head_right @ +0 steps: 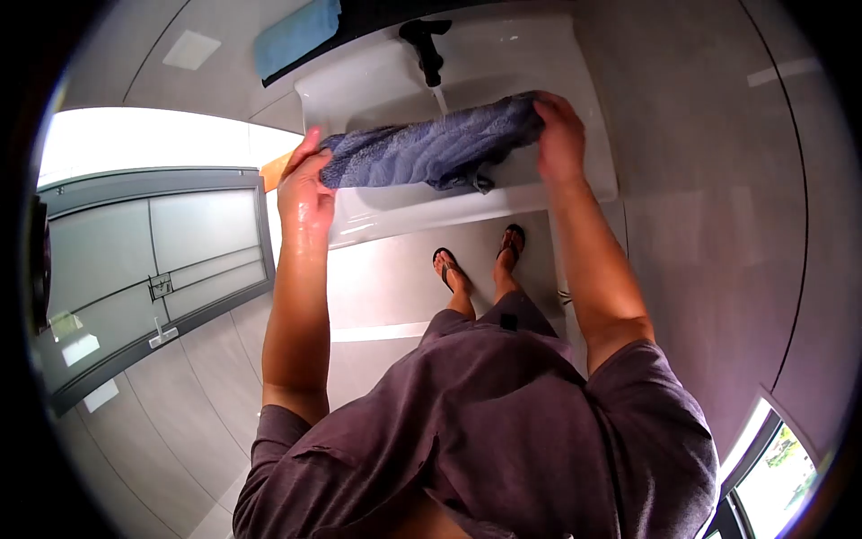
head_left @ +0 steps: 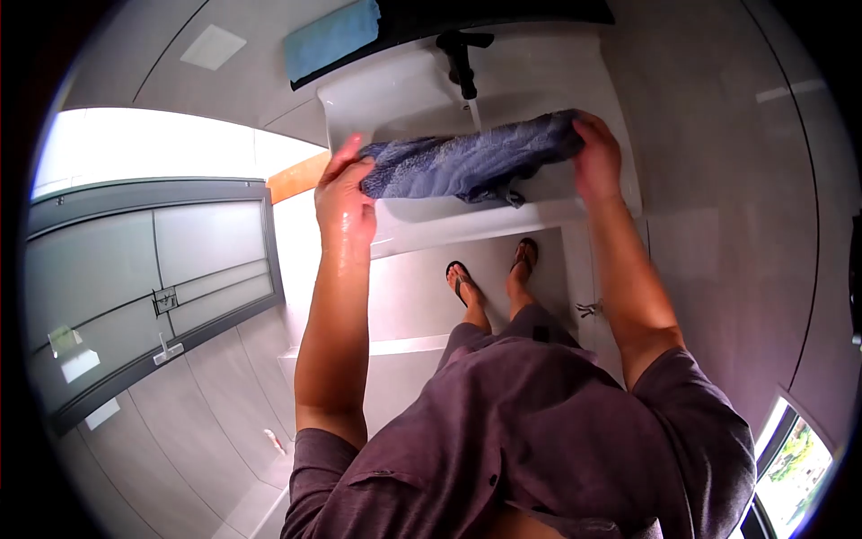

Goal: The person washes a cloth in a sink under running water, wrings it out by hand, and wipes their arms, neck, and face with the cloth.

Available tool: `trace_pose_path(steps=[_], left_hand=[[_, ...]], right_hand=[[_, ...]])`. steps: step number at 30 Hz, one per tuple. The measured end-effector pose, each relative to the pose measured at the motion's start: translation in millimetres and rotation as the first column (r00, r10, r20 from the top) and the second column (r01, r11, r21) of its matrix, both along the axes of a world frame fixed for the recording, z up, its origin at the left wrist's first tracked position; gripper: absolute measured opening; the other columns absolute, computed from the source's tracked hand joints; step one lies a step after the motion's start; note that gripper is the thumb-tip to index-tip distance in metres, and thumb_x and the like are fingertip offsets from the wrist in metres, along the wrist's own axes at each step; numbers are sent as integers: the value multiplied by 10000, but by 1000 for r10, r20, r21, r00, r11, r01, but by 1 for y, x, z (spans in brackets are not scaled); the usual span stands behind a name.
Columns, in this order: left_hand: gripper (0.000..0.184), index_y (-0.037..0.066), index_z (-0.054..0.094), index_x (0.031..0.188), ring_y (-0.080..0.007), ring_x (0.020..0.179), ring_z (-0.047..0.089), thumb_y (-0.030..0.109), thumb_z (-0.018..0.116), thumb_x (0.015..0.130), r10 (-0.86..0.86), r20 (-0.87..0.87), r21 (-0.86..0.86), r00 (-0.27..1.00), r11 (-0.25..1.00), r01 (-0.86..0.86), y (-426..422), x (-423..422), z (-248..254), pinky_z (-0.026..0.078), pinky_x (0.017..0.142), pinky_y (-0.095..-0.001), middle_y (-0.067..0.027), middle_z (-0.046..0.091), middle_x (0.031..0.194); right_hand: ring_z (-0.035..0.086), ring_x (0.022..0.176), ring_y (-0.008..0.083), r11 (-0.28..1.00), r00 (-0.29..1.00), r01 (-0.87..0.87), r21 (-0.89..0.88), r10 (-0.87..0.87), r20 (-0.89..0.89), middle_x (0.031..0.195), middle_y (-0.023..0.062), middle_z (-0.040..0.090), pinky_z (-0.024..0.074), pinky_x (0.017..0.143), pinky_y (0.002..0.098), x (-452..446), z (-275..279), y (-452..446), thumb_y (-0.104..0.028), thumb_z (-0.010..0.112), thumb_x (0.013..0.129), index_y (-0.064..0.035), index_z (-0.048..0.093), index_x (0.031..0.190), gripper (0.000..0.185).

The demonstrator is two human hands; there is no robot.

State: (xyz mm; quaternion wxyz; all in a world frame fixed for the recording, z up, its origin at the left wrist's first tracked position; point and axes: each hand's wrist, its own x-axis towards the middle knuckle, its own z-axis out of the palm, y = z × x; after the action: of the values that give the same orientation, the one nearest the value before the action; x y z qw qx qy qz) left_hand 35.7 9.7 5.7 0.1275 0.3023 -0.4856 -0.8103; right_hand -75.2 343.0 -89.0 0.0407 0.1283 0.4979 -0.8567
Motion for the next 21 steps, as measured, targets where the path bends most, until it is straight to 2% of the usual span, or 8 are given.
trace_pose_path(steps=[5,8,10,14,16,18,19,21], left_hand=[[404,15,655,1307,-131,900,621,15,698,906,1,-194,-479,981,873,-95,10,-12,-2,503,871,-262,-75,679,1149],[431,12,654,1310,-129,893,617,87,737,893,-320,363,-492,875,731,472,18,-15,-25,498,866,-268,-62,694,1120],[452,6,661,1297,-114,879,614,142,766,879,-230,586,-656,777,428,622,13,-10,-39,497,854,-271,-39,707,1049],[435,-6,666,1284,-113,851,601,103,757,873,-69,218,-504,973,847,173,-2,9,-9,494,800,-263,-48,696,957],[488,27,669,1293,-145,848,614,111,802,831,-100,216,-509,971,837,199,-7,11,12,498,811,-282,-62,667,943],[528,90,686,1285,-237,905,654,140,834,781,-221,427,-865,877,184,468,-17,8,7,518,855,-336,-111,646,1007],[564,128,691,1272,-328,983,644,172,854,734,-203,588,-786,783,88,612,-9,4,8,519,899,-391,-155,611,1060],[391,68,755,1079,-343,1032,637,185,861,721,-58,707,-703,705,-163,692,-20,-11,-26,528,899,-399,-165,617,1134]], right_hand=[[626,1023,186,972,980,-198,-124,193,-56,1155,100,640,522,874,309,-9,13,18,20,540,834,2,606,1301,472],[622,1060,188,815,814,-579,10,578,54,1196,93,633,517,899,320,-29,-7,-7,20,587,798,-17,613,1305,510],[614,1104,177,622,749,-532,575,663,-24,1197,54,649,510,952,328,-35,-9,-35,-44,652,829,-77,620,1324,497],[609,1006,265,-85,378,43,995,924,63,1041,90,616,507,899,348,-53,-21,-71,-207,792,812,-113,712,1145,355],[594,962,298,192,493,-67,979,860,-135,986,113,582,500,847,370,-63,-46,-86,-311,802,828,-81,707,917,264],[592,960,291,310,604,-118,943,776,-179,972,109,583,496,826,374,-75,-57,-104,-344,788,847,-59,683,832,304],[611,925,245,293,586,95,952,756,-291,916,85,599,498,786,353,-81,-83,-109,-353,775,872,-45,670,881,325],[622,911,205,411,740,-332,849,672,-36,935,61,623,504,781,335,-85,-98,-115,-353,763,894,-46,674,925,321]])
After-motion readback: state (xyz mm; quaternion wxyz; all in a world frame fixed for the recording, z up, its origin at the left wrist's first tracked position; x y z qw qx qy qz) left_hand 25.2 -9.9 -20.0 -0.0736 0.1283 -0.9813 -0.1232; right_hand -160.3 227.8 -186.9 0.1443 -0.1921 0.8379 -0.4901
